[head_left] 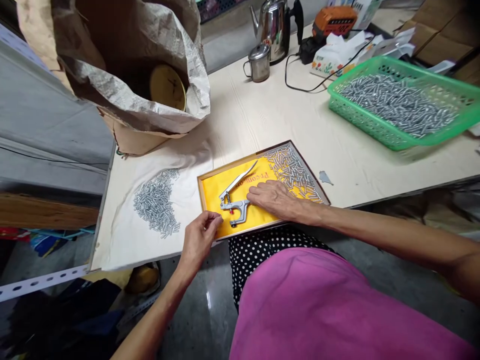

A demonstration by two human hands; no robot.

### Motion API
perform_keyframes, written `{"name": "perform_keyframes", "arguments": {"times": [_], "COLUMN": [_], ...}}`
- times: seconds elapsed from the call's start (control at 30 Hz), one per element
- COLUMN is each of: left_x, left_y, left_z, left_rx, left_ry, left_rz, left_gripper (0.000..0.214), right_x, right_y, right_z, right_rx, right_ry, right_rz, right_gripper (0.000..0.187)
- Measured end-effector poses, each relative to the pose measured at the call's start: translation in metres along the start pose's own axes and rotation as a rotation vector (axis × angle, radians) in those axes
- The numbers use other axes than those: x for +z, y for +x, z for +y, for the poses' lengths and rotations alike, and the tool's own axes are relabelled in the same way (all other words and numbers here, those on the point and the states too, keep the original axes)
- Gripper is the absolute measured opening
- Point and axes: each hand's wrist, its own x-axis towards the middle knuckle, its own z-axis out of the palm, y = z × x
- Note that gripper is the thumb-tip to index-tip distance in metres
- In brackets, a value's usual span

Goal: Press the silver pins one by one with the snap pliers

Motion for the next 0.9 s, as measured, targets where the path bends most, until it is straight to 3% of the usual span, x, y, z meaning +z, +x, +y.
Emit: {"name": "perform_keyframes", "arguments": {"times": [0.13, 0.43, 0.9], "left_x": [0.018, 0.039, 0.037], "left_y": [0.011, 0.024, 0.023], "left_z": [-0.001, -0.003, -0.004], "left_rx": [-0.175, -0.286, -0.232], "left_ry": [-0.27, -0.232, -0.154], "left_rz": [-0.024, -0.048, -0.103], "left_gripper": [0.042, 0.037, 0.038], "right_x": [-0.003, 0.007, -0.003], "right_y": [-0.003, 0.002, 0.0], "right_z": [0.003, 0.003, -0.01], "right_rx": [0.001, 0.062, 0.148], "right_ry": [0.046, 0.085, 0.068], "right_rz": [-0.034, -0.06, -0.171], "right_gripper": [0.021, 0.021, 0.025]}}
